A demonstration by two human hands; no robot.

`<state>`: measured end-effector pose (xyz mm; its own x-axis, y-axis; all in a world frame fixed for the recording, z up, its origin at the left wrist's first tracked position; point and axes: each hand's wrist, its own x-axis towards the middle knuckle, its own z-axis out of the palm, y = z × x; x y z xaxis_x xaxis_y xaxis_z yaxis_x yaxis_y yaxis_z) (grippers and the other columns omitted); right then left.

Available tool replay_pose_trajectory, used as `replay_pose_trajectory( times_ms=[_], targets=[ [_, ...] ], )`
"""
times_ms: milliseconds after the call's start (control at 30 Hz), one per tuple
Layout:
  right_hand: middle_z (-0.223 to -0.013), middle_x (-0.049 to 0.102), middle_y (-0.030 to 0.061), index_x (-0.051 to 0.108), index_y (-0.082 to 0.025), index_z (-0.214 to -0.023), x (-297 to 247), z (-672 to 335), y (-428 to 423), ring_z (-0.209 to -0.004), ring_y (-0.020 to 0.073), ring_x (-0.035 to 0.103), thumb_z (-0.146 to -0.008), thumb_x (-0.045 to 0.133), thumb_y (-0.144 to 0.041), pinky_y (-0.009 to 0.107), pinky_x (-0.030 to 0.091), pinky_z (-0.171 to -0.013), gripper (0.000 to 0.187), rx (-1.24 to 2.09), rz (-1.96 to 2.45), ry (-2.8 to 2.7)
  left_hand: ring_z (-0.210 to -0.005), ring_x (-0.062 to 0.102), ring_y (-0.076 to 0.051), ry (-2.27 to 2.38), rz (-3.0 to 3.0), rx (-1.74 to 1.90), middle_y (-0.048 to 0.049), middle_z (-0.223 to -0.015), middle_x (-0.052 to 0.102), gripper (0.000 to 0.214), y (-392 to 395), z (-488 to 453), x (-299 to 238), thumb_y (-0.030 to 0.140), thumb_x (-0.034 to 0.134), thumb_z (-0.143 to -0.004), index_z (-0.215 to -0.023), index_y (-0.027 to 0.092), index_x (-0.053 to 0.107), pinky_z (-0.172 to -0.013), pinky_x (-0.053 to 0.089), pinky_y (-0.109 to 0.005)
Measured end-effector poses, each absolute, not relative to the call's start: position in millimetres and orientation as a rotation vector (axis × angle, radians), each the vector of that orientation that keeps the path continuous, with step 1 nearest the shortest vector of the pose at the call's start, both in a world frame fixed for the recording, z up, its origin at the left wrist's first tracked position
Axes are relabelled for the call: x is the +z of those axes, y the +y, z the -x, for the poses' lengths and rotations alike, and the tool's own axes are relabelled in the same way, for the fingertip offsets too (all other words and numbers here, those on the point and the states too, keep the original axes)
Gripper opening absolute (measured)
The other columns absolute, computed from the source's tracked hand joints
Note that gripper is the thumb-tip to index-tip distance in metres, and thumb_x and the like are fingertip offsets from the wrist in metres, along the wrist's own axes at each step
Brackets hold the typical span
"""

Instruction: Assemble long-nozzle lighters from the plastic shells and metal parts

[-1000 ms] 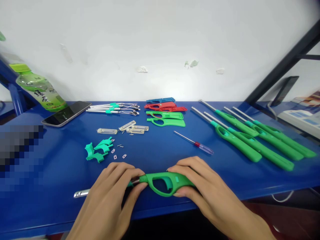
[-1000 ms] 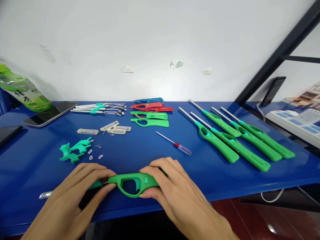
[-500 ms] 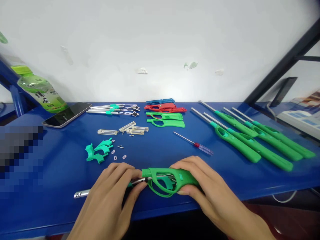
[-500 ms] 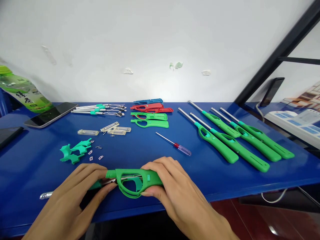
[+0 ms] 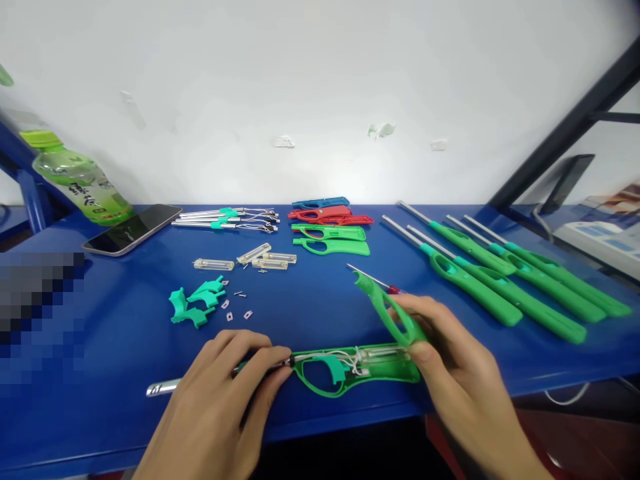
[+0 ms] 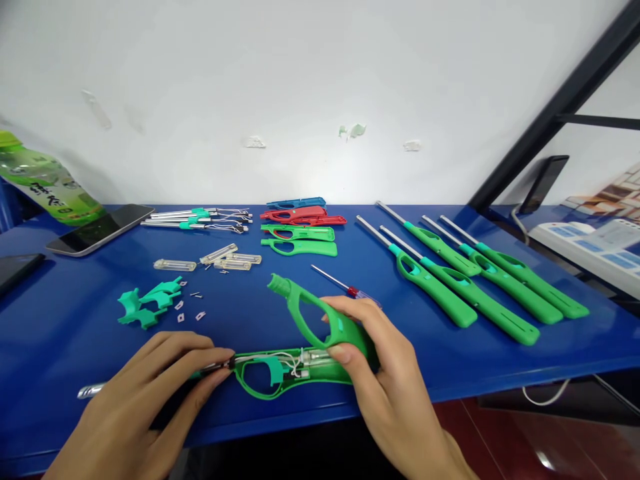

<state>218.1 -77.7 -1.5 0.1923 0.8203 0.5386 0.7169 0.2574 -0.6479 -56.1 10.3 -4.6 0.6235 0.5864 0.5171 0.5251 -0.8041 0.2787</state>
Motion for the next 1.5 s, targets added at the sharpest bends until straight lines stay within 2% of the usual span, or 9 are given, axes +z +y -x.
replay_pose_trajectory(
  times_ms=[167,267,467,633,767,867,1067,1300,1500],
  targets=[
    [-0.126,0.076,0.0,0.063,-0.036,-0.137,1,-217,-76,-0.116,0.021,0.074,-0.113,0.055,-0.037,0.026,0.059,-0.09,0.026,0.151,1.519,-1.62,-0.109,0.065,-0.02,0.936,-2.762,0.864,-0.0017,-0.118,0.069,0.025,10,61,-8,0.025,0.058,-0.108,-0.133,0.028,0.064,-0.097,0.054,-0.032],
    [-0.124,0.077,0.0005,0.061,-0.036,-0.138,1,-215,-74,-0.111,0.0207,0.075,-0.113,0.054,-0.036,0.028,0.059,-0.09,0.026,0.175,1.547,-1.674,-0.11,0.065,-0.019,0.943,-2.769,0.851,-0.0023,-0.12,0.068,0.03,10,61,-8,0.026,0.056,-0.109,-0.139,0.028,0.062,-0.097,0.055,-0.031],
    [-0.129,0.074,0.0001,0.056,-0.038,-0.141,-2,-212,-73,-0.116,0.0198,0.072,-0.115,0.052,-0.035,0.03,0.057,-0.095,0.027,0.231,1.632,-1.759,-0.106,0.066,-0.017,0.916,-2.775,0.822,-0.0031,-0.122,0.064,0.033,10,62,-7,0.02,0.054,-0.109,-0.138,0.032,0.062,-0.091,0.056,-0.028],
    [-0.13,0.072,0.0021,0.054,-0.037,-0.141,-4,-210,-72,-0.119,0.0222,0.071,-0.116,0.05,-0.036,0.035,0.058,-0.094,0.026,0.241,1.663,-1.781,-0.102,0.068,-0.02,0.938,-2.841,0.804,-0.005,-0.126,0.063,0.039,10,64,-12,0.014,0.051,-0.106,-0.137,0.033,0.064,-0.091,0.058,-0.034],
    [-0.129,0.073,0.0031,0.055,-0.036,-0.141,-4,-209,-72,-0.117,0.0227,0.071,-0.116,0.05,-0.037,0.036,0.058,-0.094,0.025,0.22,1.652,-1.793,-0.11,0.068,-0.022,0.937,-2.873,0.799,-0.0069,-0.136,0.063,0.048,8,68,-20,0.011,0.048,-0.104,-0.143,0.035,0.062,-0.094,0.057,-0.037],
    [-0.129,0.073,0.0023,0.054,-0.036,-0.141,-4,-209,-72,-0.117,0.022,0.071,-0.116,0.05,-0.037,0.036,0.058,-0.094,0.025,0.225,1.659,-1.79,-0.111,0.068,-0.023,0.944,-2.828,0.805,-0.0057,-0.133,0.067,0.049,6,67,-20,0.007,0.046,-0.103,-0.14,0.035,0.064,-0.098,0.055,-0.04],
    [-0.129,0.073,0.0028,0.056,-0.035,-0.141,-3,-208,-72,-0.117,0.0234,0.072,-0.116,0.05,-0.038,0.036,0.059,-0.093,0.026,0.212,1.664,-1.788,-0.111,0.069,-0.022,0.857,-2.867,0.828,-0.0032,-0.128,0.071,0.051,8,69,-17,0.002,0.048,-0.1,-0.139,0.031,0.064,-0.1,0.053,-0.038],
    [-0.129,0.074,0.0021,0.056,-0.036,-0.14,-3,-208,-72,-0.117,0.023,0.072,-0.115,0.051,-0.037,0.035,0.059,-0.092,0.026,0.204,1.669,-1.783,-0.124,0.065,-0.027,0.851,-2.965,0.761,-0.0025,-0.139,0.071,0.058,6,78,-28,0.002,0.047,-0.099,-0.148,0.03,0.06,-0.112,0.046,-0.047],
    [-0.128,0.073,0.0024,0.056,-0.036,-0.139,-3,-208,-73,-0.116,0.0226,0.072,-0.115,0.051,-0.037,0.036,0.059,-0.093,0.025,0.222,1.672,-1.784,-0.117,0.067,-0.024,0.742,-2.979,0.738,-0.0024,-0.135,0.073,0.058,8,77,-21,0.0,0.048,-0.099,-0.149,0.028,0.058,-0.105,0.052,-0.041]
  ],
)
